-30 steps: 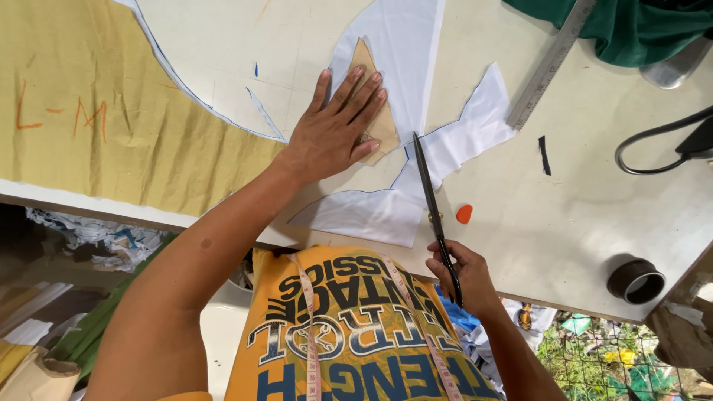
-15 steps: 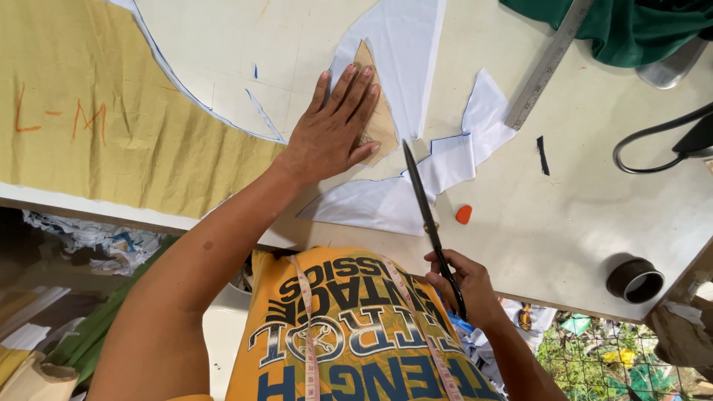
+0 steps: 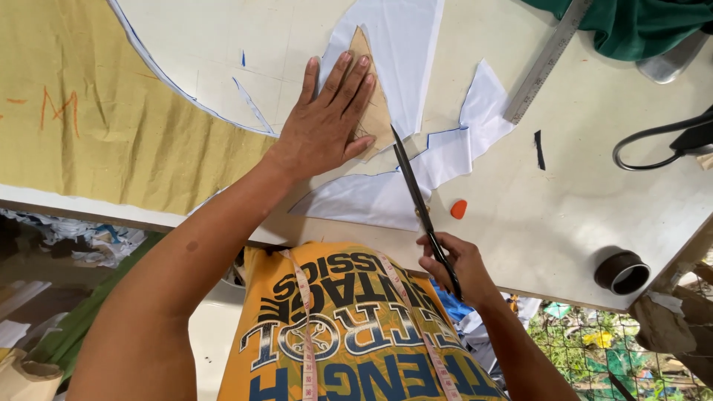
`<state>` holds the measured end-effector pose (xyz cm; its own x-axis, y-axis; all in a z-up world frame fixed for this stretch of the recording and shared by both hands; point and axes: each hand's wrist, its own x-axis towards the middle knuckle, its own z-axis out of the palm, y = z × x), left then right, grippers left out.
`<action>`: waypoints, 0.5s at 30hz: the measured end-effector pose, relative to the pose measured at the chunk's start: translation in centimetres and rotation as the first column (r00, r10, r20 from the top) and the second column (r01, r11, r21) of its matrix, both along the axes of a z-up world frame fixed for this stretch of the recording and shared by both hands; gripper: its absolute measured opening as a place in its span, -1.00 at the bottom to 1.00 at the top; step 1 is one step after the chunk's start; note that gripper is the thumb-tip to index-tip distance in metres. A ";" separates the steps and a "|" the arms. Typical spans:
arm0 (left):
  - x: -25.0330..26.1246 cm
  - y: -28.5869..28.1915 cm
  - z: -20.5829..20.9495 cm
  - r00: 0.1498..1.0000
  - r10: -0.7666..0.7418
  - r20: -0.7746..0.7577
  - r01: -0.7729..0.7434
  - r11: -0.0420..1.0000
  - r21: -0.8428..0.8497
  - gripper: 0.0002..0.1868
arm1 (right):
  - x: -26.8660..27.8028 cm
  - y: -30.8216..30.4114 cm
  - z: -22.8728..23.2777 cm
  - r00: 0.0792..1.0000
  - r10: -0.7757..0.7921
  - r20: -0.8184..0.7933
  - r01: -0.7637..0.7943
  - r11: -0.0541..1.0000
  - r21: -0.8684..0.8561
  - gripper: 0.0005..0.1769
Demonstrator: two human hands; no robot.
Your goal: The person places a yellow paper pattern labeled L-M onto a white fabric sheet and cuts the fabric along the pattern's outline using shears. After removing the main piece, the person cuts a smaller triangular section from the remaining fabric.
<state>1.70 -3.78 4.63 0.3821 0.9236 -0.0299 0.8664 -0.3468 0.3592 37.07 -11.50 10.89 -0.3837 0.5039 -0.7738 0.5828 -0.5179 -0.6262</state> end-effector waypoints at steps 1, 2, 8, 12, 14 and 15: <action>0.0 0.0 -0.1 1.000 0.002 0.001 -0.002 1.000 0.002 -0.11 | -0.7 0.2 -0.1 1.000 0.002 0.001 -0.002 1.000 0.002 -0.54; 0.0 0.1 -0.2 1.000 0.006 0.000 -0.006 1.000 0.005 -0.10 | -1.4 0.5 -0.2 1.000 -0.009 0.025 0.008 1.000 0.028 -0.54; -0.1 0.0 -0.1 1.000 0.004 0.011 -0.004 1.000 -0.002 -0.10 | -3.0 0.6 -0.5 0.993 0.004 0.117 -0.011 0.998 0.063 -0.49; -0.1 0.1 0.1 1.000 0.003 0.012 -0.003 1.000 -0.018 -0.11 | -3.8 0.5 -0.5 0.989 -0.032 0.141 0.024 0.998 0.058 -0.62; -0.1 0.1 -0.1 1.000 0.001 0.018 -0.001 1.000 -0.018 -0.11 | -4.1 0.8 0.0 0.992 -0.053 0.110 0.048 0.998 0.049 -0.66; -0.2 0.1 -0.1 1.000 0.004 0.016 -0.004 1.000 -0.015 -0.11 | -4.4 1.0 0.2 0.995 -0.069 0.072 0.066 0.997 0.044 -0.69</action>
